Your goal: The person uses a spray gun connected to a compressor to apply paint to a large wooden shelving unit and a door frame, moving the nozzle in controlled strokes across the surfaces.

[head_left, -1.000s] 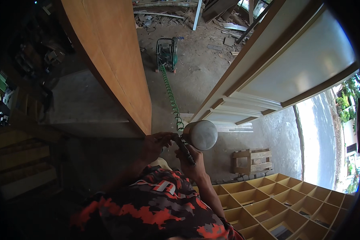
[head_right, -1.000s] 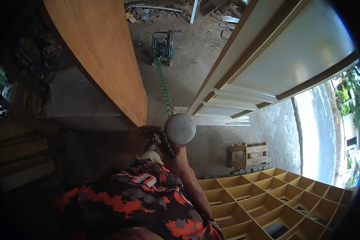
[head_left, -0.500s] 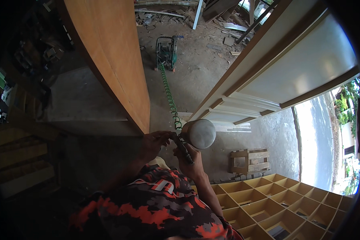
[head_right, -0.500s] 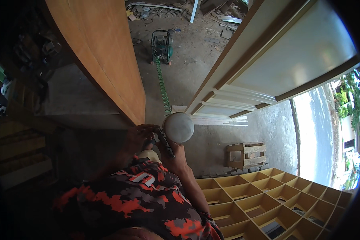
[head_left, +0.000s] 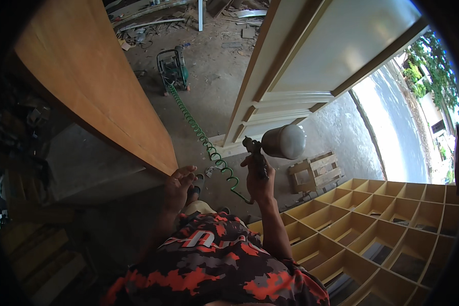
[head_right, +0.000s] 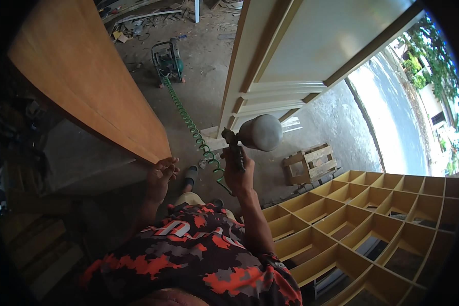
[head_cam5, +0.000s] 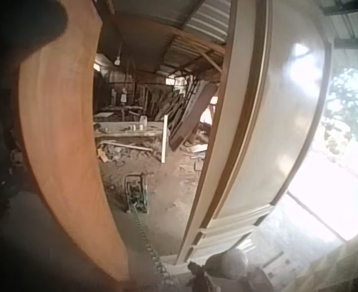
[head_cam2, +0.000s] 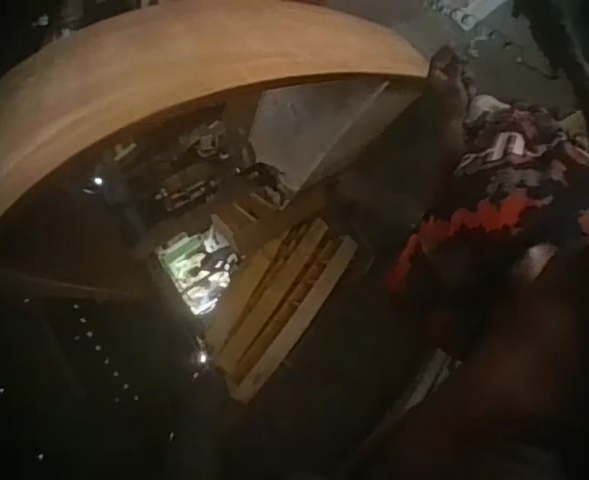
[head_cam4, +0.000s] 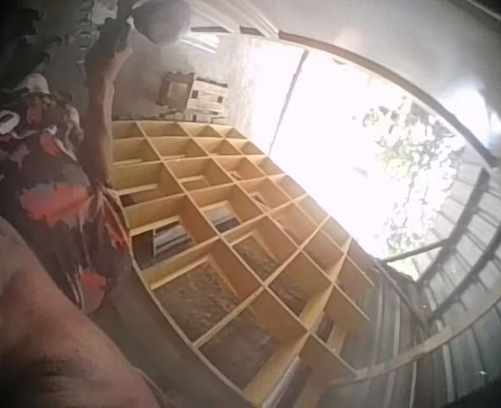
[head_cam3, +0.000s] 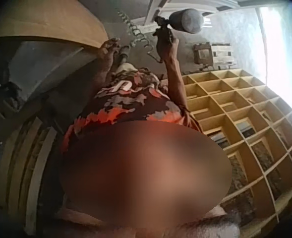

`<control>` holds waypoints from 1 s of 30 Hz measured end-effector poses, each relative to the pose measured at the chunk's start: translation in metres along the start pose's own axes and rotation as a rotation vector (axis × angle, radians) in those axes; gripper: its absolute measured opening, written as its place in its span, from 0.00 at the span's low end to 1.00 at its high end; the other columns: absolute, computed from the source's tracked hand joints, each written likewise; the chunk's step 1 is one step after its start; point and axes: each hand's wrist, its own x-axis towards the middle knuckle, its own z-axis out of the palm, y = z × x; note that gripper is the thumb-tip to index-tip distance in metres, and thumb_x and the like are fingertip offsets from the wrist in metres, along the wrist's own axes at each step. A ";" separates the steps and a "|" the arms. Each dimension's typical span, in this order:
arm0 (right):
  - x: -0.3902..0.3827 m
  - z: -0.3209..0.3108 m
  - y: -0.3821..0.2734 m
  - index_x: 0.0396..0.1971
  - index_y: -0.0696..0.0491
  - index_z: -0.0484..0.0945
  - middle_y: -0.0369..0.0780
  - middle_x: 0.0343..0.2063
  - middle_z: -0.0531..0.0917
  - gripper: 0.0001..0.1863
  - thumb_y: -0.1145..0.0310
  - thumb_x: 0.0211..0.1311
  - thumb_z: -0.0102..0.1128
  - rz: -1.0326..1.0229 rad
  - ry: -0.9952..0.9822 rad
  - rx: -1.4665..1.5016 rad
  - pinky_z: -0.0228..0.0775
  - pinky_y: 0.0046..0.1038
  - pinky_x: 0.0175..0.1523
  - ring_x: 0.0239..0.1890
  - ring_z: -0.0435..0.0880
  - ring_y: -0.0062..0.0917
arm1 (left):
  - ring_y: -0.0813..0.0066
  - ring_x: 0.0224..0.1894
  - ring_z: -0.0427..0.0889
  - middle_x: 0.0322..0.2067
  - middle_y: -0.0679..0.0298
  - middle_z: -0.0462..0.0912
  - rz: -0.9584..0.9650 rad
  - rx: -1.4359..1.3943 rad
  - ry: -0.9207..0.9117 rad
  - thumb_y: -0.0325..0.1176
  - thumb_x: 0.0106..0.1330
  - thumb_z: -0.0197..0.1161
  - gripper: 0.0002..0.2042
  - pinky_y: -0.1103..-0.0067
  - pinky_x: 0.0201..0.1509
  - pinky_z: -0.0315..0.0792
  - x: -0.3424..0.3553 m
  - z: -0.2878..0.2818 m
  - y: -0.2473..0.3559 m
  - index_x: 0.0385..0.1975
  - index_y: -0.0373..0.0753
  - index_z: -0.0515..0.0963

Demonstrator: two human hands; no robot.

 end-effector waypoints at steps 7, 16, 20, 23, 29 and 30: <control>0.008 -0.005 0.031 0.43 0.61 0.84 0.43 0.30 0.90 0.11 0.67 0.78 0.61 -0.041 0.155 -0.011 0.77 0.32 0.38 0.32 0.88 0.23 | 0.82 0.45 0.84 0.55 0.60 0.88 -0.049 0.007 0.055 0.37 0.79 0.67 0.08 0.81 0.48 0.76 -0.005 -0.005 -0.001 0.48 0.40 0.83; -0.002 0.008 0.030 0.44 0.60 0.85 0.43 0.32 0.91 0.10 0.68 0.79 0.61 -0.020 0.068 -0.001 0.78 0.31 0.43 0.36 0.90 0.25 | 0.80 0.47 0.86 0.55 0.61 0.89 -0.071 -0.002 0.028 0.36 0.80 0.66 0.09 0.80 0.49 0.76 -0.013 -0.012 -0.007 0.47 0.37 0.85; -0.002 0.011 0.033 0.44 0.60 0.85 0.43 0.33 0.91 0.10 0.69 0.79 0.60 -0.021 0.071 0.030 0.79 0.31 0.44 0.37 0.90 0.26 | 0.80 0.48 0.86 0.53 0.61 0.90 -0.151 -0.003 0.056 0.36 0.79 0.66 0.11 0.79 0.49 0.77 -0.017 -0.006 -0.003 0.49 0.35 0.87; 0.000 0.010 0.034 0.44 0.60 0.85 0.44 0.34 0.91 0.09 0.69 0.79 0.60 -0.053 0.068 -0.014 0.79 0.31 0.45 0.37 0.91 0.25 | 0.80 0.48 0.86 0.53 0.61 0.90 -0.193 -0.034 0.039 0.35 0.79 0.67 0.11 0.79 0.50 0.77 -0.019 -0.008 -0.003 0.51 0.35 0.86; 0.005 0.005 0.037 0.44 0.59 0.85 0.44 0.33 0.91 0.10 0.68 0.78 0.60 -0.034 0.102 -0.071 0.79 0.32 0.45 0.37 0.91 0.26 | 0.80 0.47 0.86 0.52 0.63 0.90 -0.191 -0.030 0.028 0.33 0.78 0.68 0.10 0.80 0.48 0.77 -0.017 -0.006 -0.005 0.52 0.36 0.86; 0.006 0.006 0.038 0.44 0.59 0.85 0.44 0.33 0.91 0.10 0.68 0.78 0.61 0.007 0.121 -0.052 0.79 0.32 0.45 0.37 0.92 0.27 | 0.80 0.47 0.86 0.51 0.63 0.90 -0.173 0.009 0.042 0.33 0.78 0.67 0.10 0.80 0.49 0.77 -0.017 -0.008 -0.009 0.52 0.36 0.86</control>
